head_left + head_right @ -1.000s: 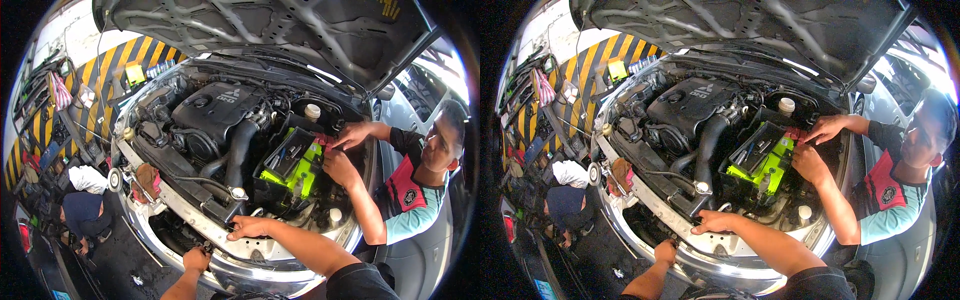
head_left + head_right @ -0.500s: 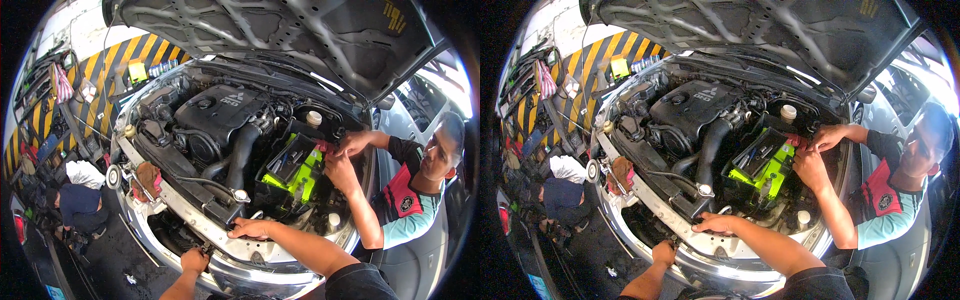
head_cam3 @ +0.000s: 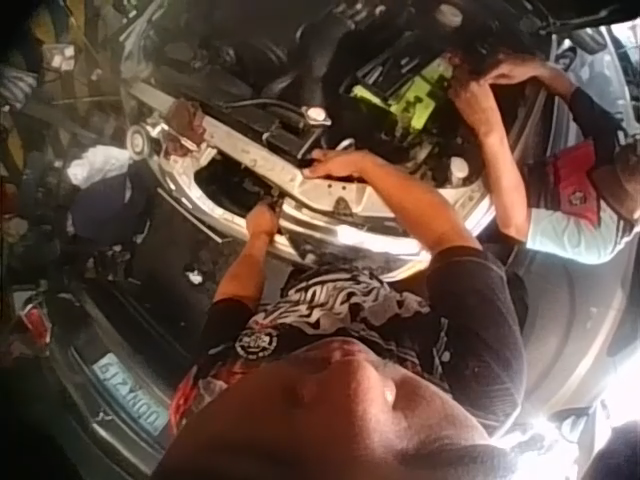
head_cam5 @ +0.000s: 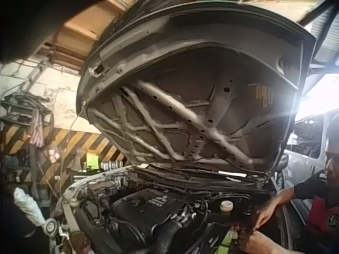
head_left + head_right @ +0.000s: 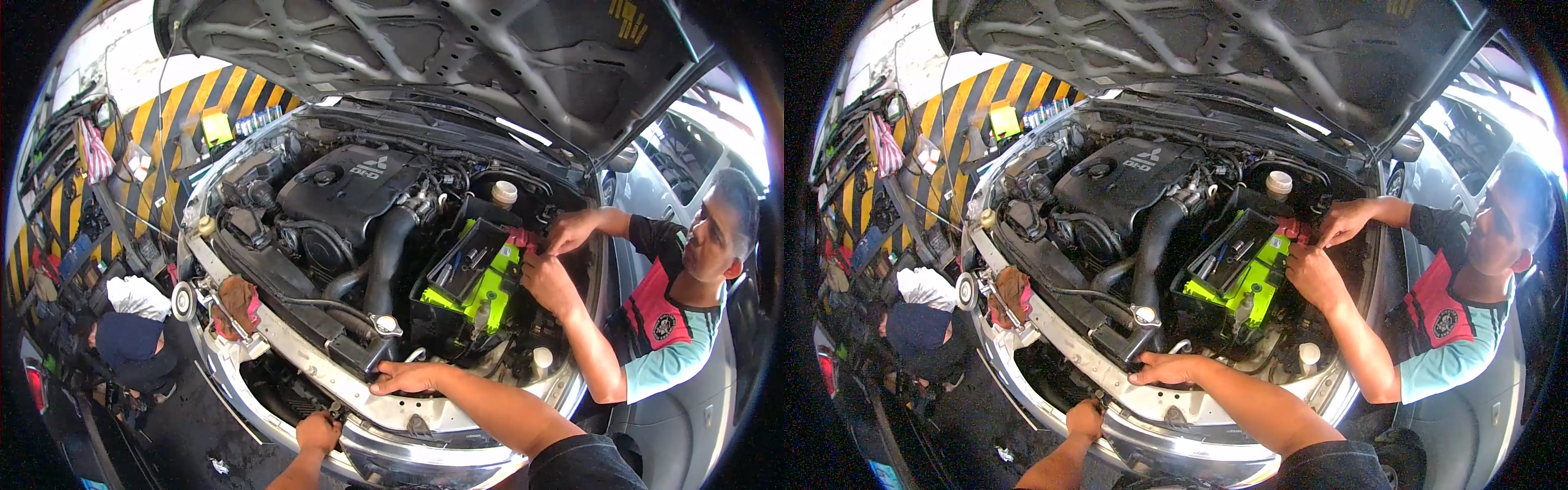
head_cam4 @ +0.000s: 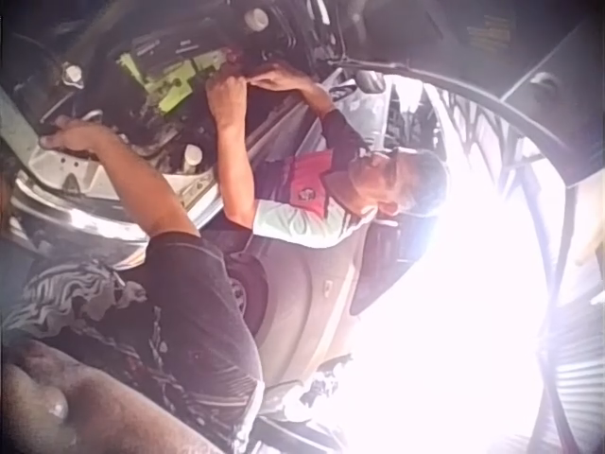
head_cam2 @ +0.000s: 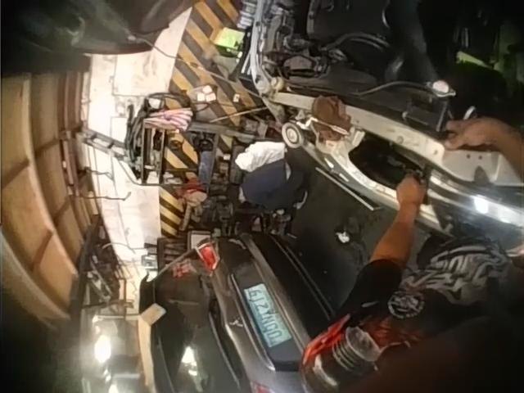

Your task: The recorder and several other mechanics are performing maintenance and repairs on a vehicle's engine and radiator.

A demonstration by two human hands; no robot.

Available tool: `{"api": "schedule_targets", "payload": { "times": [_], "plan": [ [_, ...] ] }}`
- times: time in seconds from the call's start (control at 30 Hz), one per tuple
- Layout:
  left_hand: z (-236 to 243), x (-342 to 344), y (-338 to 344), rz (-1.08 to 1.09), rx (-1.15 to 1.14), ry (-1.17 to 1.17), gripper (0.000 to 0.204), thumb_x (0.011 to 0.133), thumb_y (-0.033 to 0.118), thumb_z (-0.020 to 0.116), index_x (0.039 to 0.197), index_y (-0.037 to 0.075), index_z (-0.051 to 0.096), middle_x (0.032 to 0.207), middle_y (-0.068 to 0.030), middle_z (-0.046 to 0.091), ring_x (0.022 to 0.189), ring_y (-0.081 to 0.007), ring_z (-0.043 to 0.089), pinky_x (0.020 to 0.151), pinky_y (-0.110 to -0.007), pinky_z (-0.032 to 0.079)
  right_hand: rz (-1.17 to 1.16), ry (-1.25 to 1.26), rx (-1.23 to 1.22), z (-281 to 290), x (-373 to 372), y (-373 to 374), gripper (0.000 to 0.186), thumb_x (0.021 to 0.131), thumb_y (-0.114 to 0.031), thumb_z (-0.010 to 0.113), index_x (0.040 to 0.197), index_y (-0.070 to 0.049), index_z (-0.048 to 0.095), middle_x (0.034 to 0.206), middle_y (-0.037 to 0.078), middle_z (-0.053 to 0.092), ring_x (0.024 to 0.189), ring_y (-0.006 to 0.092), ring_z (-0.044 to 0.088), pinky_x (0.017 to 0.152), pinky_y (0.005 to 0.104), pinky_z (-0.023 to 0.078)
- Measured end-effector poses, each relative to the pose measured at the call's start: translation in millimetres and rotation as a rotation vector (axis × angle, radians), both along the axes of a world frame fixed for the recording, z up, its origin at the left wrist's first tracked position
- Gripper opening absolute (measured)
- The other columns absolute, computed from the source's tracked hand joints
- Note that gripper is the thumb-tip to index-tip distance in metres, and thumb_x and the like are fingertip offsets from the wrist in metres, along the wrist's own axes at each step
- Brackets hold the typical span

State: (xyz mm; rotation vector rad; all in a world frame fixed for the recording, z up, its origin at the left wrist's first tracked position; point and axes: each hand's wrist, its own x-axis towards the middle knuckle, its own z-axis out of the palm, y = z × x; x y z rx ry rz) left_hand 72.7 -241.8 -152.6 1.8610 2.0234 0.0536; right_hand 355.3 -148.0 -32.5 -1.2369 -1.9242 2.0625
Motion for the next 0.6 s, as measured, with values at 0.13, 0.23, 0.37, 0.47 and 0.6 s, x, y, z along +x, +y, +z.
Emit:
{"api": "schedule_targets", "payload": {
  "times": [0.13, 0.23, 0.37, 0.47, 0.6],
  "plan": [
    [0, 2, 2, -0.007, -0.004, -0.011, 0.032, 0.086, 0.039, 0.063, 0.1, 0.014, 0.075, 0.106, -0.0102, 0.074, 0.098, -0.032, 0.07, 0.089, -0.044, 0.054, -0.004, 0.013, 0.043, -1, 2, -4, 0.1, 0.092, -0.054, 0.071, 0.156, 0.004, 0.022, 0.147, 0.025, 0.051, 0.138, 0.0297, 0.046, 0.117, 0.0364, 0.032],
    [-2, 1, 3, -0.008, -0.045, 0.004, 0.029, 0.088, 0.038, 0.065, 0.1, 0.013, 0.074, 0.107, -0.01, 0.073, 0.099, -0.0312, 0.07, 0.088, -0.044, 0.054, 0.018, 0.13, -0.039, 2, -1, -8, 0.105, 0.087, -0.05, 0.077, 0.155, 0.006, 0.019, 0.142, 0.028, 0.052, 0.134, 0.0313, 0.049, 0.114, 0.041, 0.038],
    [-11, -1, 1, -0.071, -0.001, 0.081, 0.025, 0.089, 0.033, 0.066, 0.101, 0.012, 0.074, 0.109, -0.0087, 0.073, 0.101, -0.0297, 0.07, 0.086, -0.043, 0.055, 0.069, -0.073, 0.16, -28, -4, -1, 0.117, 0.084, -0.068, 0.069, 0.151, 0.015, 0.02, 0.147, 0.036, 0.046, 0.136, 0.04, 0.048, 0.112, 0.0416, 0.039],
    [-25, -12, 4, -0.11, -0.024, 0.133, 0.04, 0.07, 0.021, 0.078, 0.109, 0.013, 0.073, 0.113, -0.0088, 0.073, 0.103, -0.0297, 0.07, 0.087, -0.041, 0.055, 0.071, -0.091, 0.184, -25, -9, 0, 0.118, 0.086, -0.069, 0.066, 0.153, 0.015, 0.017, 0.158, 0.035, 0.03, 0.149, 0.0399, 0.032, 0.121, 0.0408, 0.029],
    [-27, -6, 11, -0.138, -0.055, 0.123, 0.026, 0.083, 0.025, 0.071, 0.107, 0.016, 0.073, 0.11, -0.0084, 0.073, 0.101, -0.0292, 0.07, 0.085, -0.042, 0.056, 0.077, -0.111, 0.115, -12, 0, -2, 0.118, 0.087, -0.069, 0.063, 0.155, 0.014, 0.013, 0.163, 0.033, 0.021, 0.153, 0.0389, 0.022, 0.124, 0.0407, 0.023]
  ]
}}
